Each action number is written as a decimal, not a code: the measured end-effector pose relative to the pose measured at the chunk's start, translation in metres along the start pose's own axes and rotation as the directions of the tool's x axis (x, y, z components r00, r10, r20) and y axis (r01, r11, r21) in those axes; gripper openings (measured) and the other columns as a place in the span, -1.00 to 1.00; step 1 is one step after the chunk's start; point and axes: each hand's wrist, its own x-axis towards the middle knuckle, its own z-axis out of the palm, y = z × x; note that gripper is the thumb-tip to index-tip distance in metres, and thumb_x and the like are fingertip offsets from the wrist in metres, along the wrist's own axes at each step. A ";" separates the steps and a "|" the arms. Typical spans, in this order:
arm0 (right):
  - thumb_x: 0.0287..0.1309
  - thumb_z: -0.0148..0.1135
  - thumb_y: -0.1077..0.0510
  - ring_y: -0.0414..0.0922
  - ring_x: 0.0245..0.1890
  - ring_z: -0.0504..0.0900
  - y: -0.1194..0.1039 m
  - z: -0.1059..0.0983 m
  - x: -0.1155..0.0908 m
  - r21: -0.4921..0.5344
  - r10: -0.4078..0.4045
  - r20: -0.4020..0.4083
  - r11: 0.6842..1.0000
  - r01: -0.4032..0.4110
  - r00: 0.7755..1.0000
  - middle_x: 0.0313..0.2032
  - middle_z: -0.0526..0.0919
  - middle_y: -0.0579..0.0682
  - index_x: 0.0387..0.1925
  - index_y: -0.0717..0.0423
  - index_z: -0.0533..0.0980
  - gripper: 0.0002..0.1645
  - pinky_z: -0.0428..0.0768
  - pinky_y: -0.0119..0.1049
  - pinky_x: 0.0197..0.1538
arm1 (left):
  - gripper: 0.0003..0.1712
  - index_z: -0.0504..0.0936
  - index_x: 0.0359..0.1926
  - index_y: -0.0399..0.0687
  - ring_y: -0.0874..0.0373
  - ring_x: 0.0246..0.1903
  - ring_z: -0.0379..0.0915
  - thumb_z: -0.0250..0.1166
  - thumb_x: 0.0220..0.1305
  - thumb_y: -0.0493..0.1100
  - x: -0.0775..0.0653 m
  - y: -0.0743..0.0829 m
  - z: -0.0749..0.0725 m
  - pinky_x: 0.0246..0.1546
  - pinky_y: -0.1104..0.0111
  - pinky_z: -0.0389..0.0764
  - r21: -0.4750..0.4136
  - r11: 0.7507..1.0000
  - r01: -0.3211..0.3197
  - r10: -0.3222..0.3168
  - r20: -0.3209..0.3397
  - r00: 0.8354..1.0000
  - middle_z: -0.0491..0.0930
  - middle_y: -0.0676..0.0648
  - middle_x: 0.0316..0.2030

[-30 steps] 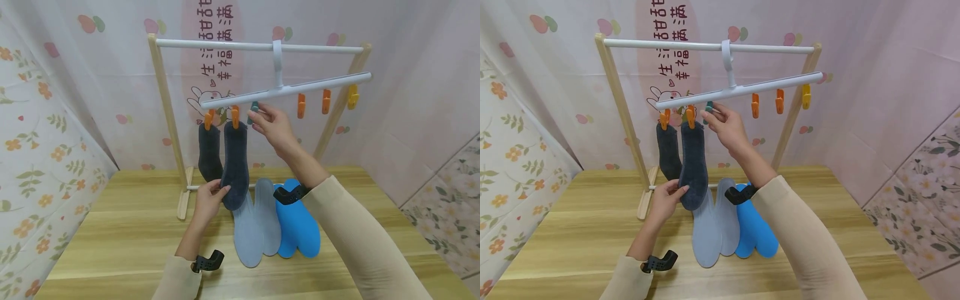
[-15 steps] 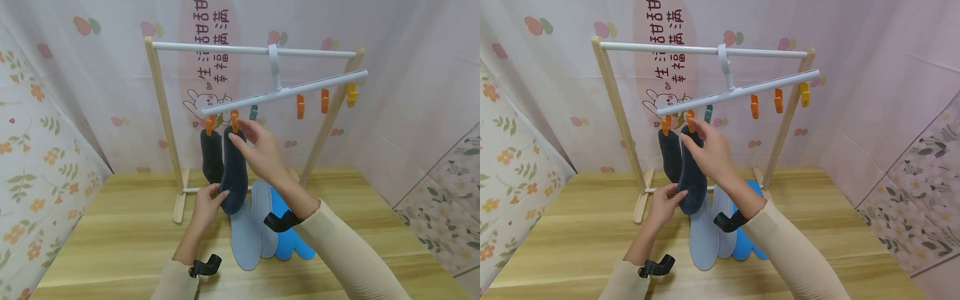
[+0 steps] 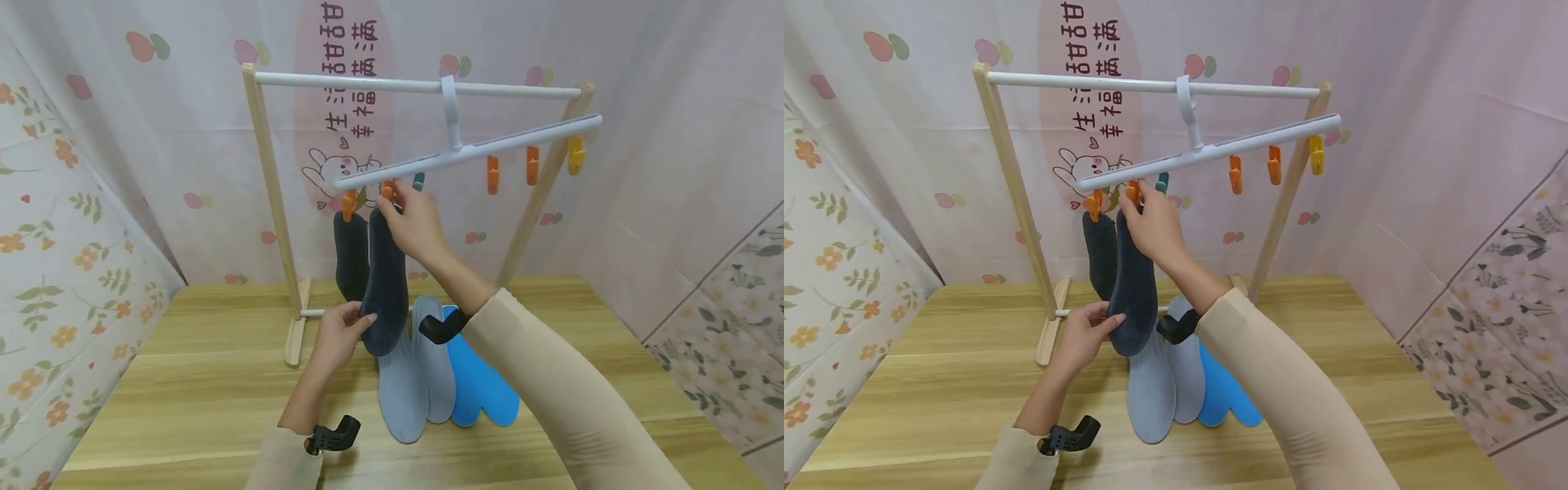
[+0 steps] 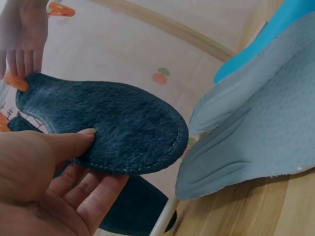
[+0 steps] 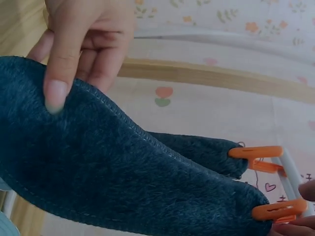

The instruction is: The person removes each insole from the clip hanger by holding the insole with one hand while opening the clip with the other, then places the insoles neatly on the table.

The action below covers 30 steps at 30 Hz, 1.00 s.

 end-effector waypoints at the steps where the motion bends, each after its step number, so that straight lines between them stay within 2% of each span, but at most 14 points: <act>1: 0.51 0.08 0.03 0.00 0.11 0.70 0.000 0.001 0.002 0.003 0.011 -0.001 1.000 -0.011 1.000 0.16 0.68 0.11 0.44 0.06 0.36 -0.43 0.69 -0.19 0.13 | -0.81 0.72 -0.08 -0.31 0.06 -0.24 0.74 0.36 0.30 -0.32 0.000 0.001 0.000 -0.31 0.32 0.77 0.001 1.000 -0.002 0.002 0.002 1.000 0.72 -0.26 -0.20; 3: 0.53 0.05 0.03 -0.03 -0.13 0.70 -0.001 0.001 0.006 0.017 0.029 -0.009 0.999 -0.029 1.000 -0.01 0.72 0.13 0.40 0.07 0.41 -0.48 0.68 -0.29 -0.11 | -0.81 0.72 -0.09 -0.30 0.05 -0.24 0.74 0.36 0.30 -0.32 0.000 0.003 -0.001 -0.30 0.32 0.77 -0.001 1.000 -0.001 0.001 0.003 1.000 0.72 -0.25 -0.21; 5: 0.54 0.02 0.03 -0.02 -0.30 0.59 -0.001 0.002 0.010 0.044 0.039 -0.021 0.998 -0.038 0.999 -0.16 0.70 0.15 0.36 0.11 0.45 -0.52 0.56 -0.30 -0.30 | -0.82 0.73 -0.10 -0.30 0.06 -0.25 0.74 0.36 0.30 -0.32 0.000 0.004 -0.001 -0.31 0.33 0.77 -0.002 1.000 -0.003 0.003 -0.002 1.000 0.72 -0.25 -0.21; 6: 0.54 0.02 0.04 -0.02 -0.31 0.58 -0.001 0.002 0.012 0.059 0.037 -0.030 0.998 -0.036 0.999 -0.18 0.69 0.15 0.34 0.11 0.46 -0.53 0.54 -0.30 -0.31 | -0.82 0.73 -0.10 -0.30 0.06 -0.25 0.74 0.37 0.30 -0.32 0.001 0.005 -0.001 -0.31 0.33 0.77 -0.004 1.000 -0.005 0.005 -0.004 1.000 0.72 -0.25 -0.21; 8: 0.53 0.04 0.05 -0.05 -0.24 0.63 0.000 0.002 0.014 0.081 0.036 -0.051 0.996 -0.032 0.998 -0.08 0.72 0.13 0.32 0.11 0.49 -0.54 0.64 -0.32 -0.18 | -0.82 0.72 -0.10 -0.30 0.06 -0.26 0.74 0.36 0.30 -0.32 0.002 0.006 -0.002 -0.31 0.33 0.77 -0.003 1.000 -0.009 0.009 -0.008 1.000 0.72 -0.25 -0.22; 11: 0.50 0.08 0.04 -0.05 -0.14 0.69 0.001 0.003 0.016 0.109 0.047 -0.073 0.993 -0.039 0.996 0.02 0.74 0.10 0.30 0.08 0.52 -0.55 0.71 -0.24 0.04 | -0.80 0.72 -0.08 -0.30 0.09 -0.26 0.74 0.36 0.31 -0.31 0.003 0.008 -0.003 -0.30 0.32 0.77 0.006 1.000 -0.005 0.005 -0.012 1.000 0.72 -0.24 -0.22; 14: 0.47 0.12 0.03 -0.05 -0.12 0.71 0.003 0.005 0.015 0.134 0.059 -0.091 0.990 -0.047 0.994 0.02 0.75 0.08 0.27 0.08 0.55 -0.56 0.71 -0.19 0.08 | -0.80 0.72 -0.07 -0.30 0.12 -0.28 0.72 0.36 0.31 -0.31 0.002 0.008 -0.003 -0.30 0.31 0.77 0.011 1.000 0.006 -0.006 -0.012 1.000 0.71 -0.23 -0.24; 22: 0.45 0.17 0.04 -0.06 -0.16 0.74 0.009 0.014 0.012 0.217 0.093 -0.173 0.975 -0.054 0.981 -0.01 0.78 0.05 0.19 0.06 0.62 -0.61 0.73 -0.24 0.04 | -0.81 0.72 -0.08 -0.30 0.13 -0.30 0.71 0.35 0.31 -0.32 -0.005 0.004 -0.002 -0.31 0.31 0.77 0.023 1.000 0.020 -0.019 -0.008 1.000 0.69 -0.24 -0.22; 30: 0.44 0.18 0.04 -0.08 -0.30 0.68 0.008 0.016 0.015 0.264 0.136 -0.198 0.961 -0.081 0.971 -0.14 0.80 0.11 0.14 0.07 0.65 -0.64 0.66 -0.37 -0.21 | -0.81 0.73 -0.08 -0.31 0.06 -0.30 0.75 0.35 0.31 -0.34 -0.016 0.006 -0.007 -0.34 0.32 0.77 0.037 0.999 -0.004 0.005 -0.023 1.000 0.67 -0.26 -0.21</act>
